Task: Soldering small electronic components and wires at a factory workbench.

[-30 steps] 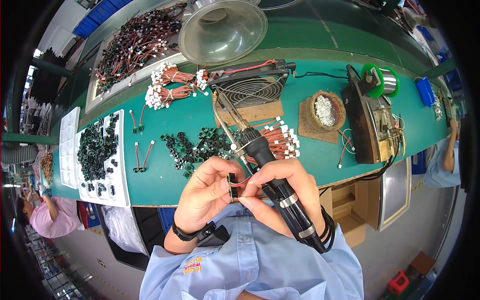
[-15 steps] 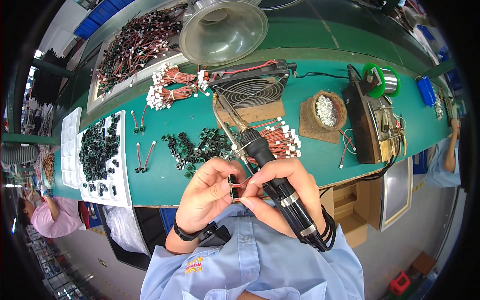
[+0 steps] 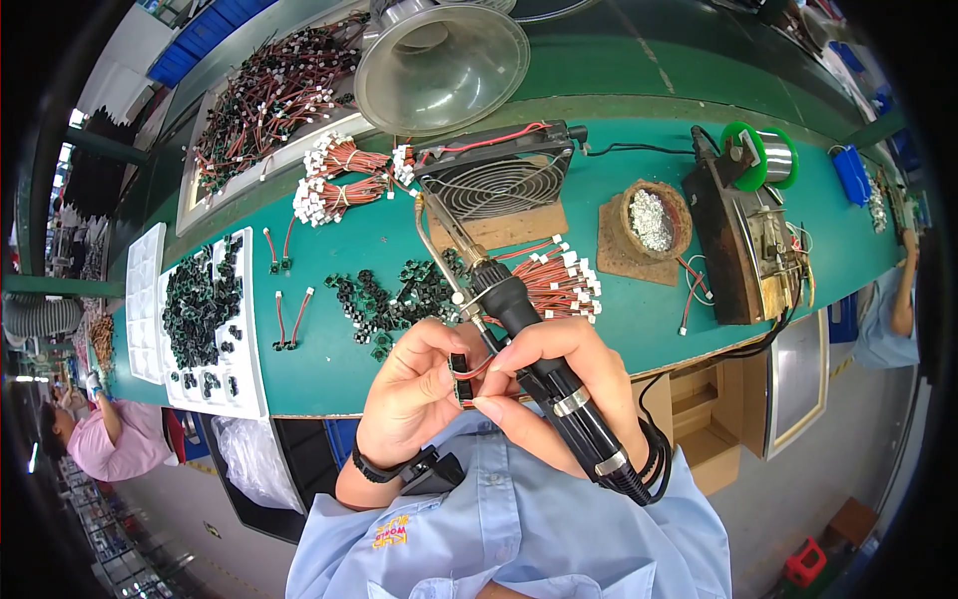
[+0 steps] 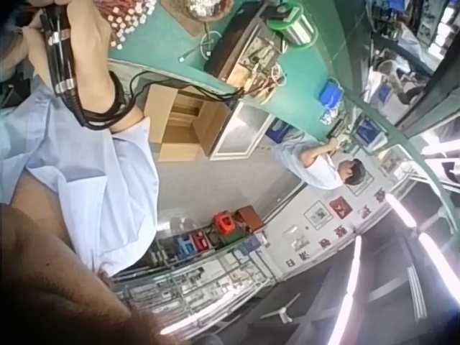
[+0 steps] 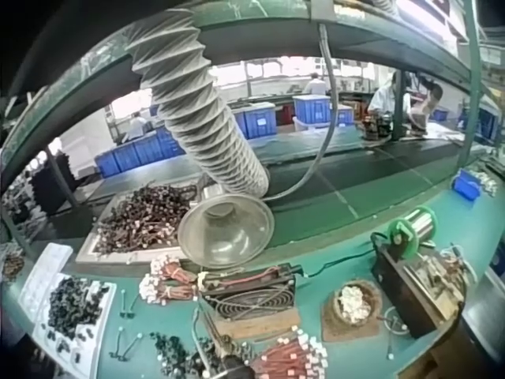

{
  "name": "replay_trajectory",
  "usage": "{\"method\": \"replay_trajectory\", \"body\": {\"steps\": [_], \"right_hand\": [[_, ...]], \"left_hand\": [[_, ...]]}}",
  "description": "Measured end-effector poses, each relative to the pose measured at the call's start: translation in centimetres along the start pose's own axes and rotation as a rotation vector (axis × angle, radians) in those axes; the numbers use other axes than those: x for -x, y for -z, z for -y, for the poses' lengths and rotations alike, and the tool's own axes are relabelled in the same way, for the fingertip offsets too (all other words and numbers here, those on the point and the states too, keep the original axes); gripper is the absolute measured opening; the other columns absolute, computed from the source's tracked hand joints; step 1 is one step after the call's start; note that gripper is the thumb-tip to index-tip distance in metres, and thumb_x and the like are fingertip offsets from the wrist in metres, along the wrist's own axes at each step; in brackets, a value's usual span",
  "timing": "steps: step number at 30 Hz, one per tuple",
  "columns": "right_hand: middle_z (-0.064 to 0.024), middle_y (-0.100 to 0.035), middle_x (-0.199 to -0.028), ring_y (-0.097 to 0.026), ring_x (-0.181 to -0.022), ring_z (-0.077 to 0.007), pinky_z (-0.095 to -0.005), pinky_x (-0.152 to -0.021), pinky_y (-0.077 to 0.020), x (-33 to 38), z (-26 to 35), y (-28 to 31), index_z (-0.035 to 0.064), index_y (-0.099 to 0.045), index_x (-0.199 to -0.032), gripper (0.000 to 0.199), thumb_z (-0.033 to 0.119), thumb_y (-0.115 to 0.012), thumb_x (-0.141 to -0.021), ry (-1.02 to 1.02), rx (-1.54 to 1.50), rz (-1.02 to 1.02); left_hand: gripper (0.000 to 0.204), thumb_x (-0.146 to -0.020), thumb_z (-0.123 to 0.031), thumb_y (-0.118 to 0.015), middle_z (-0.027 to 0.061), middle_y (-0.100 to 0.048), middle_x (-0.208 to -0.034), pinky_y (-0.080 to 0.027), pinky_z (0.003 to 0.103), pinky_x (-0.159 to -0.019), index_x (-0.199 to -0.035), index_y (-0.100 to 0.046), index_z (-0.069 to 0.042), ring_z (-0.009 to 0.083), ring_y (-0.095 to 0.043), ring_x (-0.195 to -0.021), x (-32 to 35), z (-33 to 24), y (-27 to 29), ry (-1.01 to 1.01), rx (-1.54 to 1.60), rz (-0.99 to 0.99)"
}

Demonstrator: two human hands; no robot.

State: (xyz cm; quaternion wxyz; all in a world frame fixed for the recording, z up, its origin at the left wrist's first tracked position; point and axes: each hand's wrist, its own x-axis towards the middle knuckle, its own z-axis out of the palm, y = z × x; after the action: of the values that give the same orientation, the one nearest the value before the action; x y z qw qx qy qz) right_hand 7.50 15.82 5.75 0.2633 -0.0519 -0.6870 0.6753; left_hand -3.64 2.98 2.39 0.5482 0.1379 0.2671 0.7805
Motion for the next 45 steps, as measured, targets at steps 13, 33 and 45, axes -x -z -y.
{"method": "replay_trajectory", "body": {"steps": [13,33,45], "right_hand": [[-0.0055,-0.060,-0.077,-0.061,-0.068,-0.0110,-0.0244,-0.061,-0.0479,-0.1,0.1,-0.3,0.0041,-0.048,-0.099,0.035,-0.003,-0.069,-0.073,0.079,0.038,-0.039],[-0.0066,-0.062,-0.077,-0.064,-0.071,-0.0153,-0.0260,-0.063,-0.0493,-0.3,0.3,0.0,0.0034,-0.050,-0.096,0.036,-0.003,-0.073,-0.069,0.155,0.126,-0.029],[-0.0068,-0.062,-0.077,-0.064,-0.071,-0.0149,-0.0270,-0.064,-0.0502,-0.2,0.4,0.6,0.0038,-0.050,-0.095,0.036,-0.003,-0.073,-0.069,0.089,0.130,0.010]], "left_hand": [[0.020,-0.086,-0.014,-0.059,0.0089,-0.049,-0.089,-0.049,0.044,-0.080,-0.103,-0.051,-0.008,0.0235,-0.054,-0.085,-0.1,0.4,-0.1,-0.077,-0.005,0.006],[0.018,-0.084,-0.010,-0.061,0.0105,-0.055,-0.093,-0.046,0.030,-0.073,-0.098,-0.052,-0.004,0.0188,-0.055,-0.086,0.4,0.4,-0.1,-0.085,-0.034,-0.080],[0.019,-0.087,-0.007,-0.056,0.0101,-0.059,-0.095,-0.045,0.030,-0.078,-0.104,-0.052,0.001,0.0168,-0.057,-0.087,0.8,-1.6,-2.2,-0.124,-0.429,-0.096]]}}
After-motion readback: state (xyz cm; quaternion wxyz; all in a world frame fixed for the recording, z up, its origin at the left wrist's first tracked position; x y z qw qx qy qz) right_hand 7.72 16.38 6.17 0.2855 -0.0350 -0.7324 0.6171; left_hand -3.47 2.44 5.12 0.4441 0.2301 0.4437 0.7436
